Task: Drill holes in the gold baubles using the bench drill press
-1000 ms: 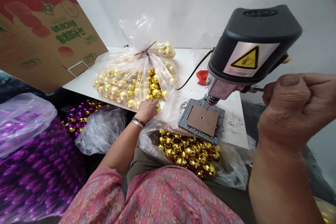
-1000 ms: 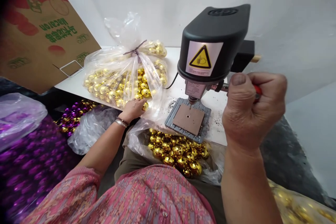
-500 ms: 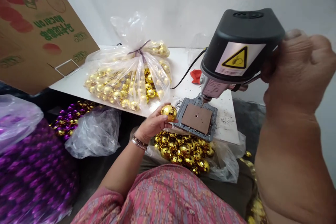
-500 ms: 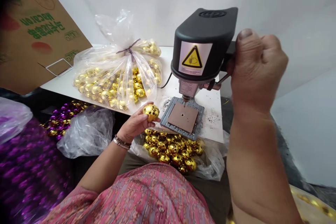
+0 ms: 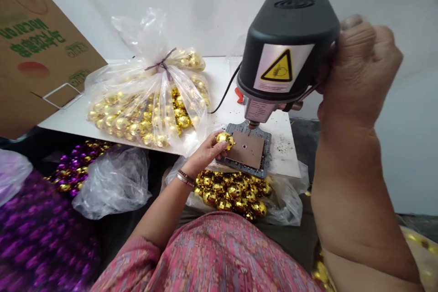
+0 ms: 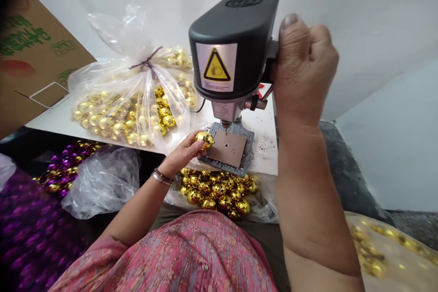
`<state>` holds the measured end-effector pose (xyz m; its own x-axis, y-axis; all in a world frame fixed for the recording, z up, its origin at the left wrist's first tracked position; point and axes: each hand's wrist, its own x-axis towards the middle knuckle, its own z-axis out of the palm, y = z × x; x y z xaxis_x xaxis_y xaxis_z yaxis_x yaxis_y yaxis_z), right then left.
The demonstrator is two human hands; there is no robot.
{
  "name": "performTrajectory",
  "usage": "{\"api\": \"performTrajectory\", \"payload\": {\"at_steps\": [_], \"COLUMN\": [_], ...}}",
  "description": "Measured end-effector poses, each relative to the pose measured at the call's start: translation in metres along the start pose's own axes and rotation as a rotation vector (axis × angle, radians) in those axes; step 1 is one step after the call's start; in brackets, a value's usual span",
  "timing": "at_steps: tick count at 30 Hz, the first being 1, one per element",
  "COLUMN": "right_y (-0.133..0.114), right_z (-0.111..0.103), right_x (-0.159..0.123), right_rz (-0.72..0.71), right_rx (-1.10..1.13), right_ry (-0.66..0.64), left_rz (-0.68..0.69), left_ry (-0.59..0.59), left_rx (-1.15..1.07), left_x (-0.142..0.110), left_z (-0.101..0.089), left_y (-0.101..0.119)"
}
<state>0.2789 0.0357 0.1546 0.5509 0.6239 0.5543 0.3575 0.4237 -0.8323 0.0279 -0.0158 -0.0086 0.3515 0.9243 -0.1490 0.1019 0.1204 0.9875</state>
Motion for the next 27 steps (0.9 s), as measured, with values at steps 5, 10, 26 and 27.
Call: {"api": "performTrajectory", "payload": {"at_steps": [5,10,26,27], "right_y": [-0.004,-0.007,-0.008,-0.008], "right_z": [0.001,0.001,0.0,-0.001], "right_x": [-0.002,-0.005,-0.008,-0.009], "right_rz": [-0.005,-0.004,-0.027,-0.025], "right_rx": [-0.024,-0.006,0.05,0.058], "right_ry": [-0.016,-0.051,-0.078,-0.078], "left_rz": [-0.038,-0.028,0.178,0.175], "left_ry": [0.019,-0.006,-0.015,-0.019], "left_rx": [0.096,0.38,0.86,0.861], "left_x": [0.017,0.033,0.057,0.057], "left_z": [0.013,0.023,0.045,0.045], "left_y": [0.012,0.022,0.006,0.005]}}
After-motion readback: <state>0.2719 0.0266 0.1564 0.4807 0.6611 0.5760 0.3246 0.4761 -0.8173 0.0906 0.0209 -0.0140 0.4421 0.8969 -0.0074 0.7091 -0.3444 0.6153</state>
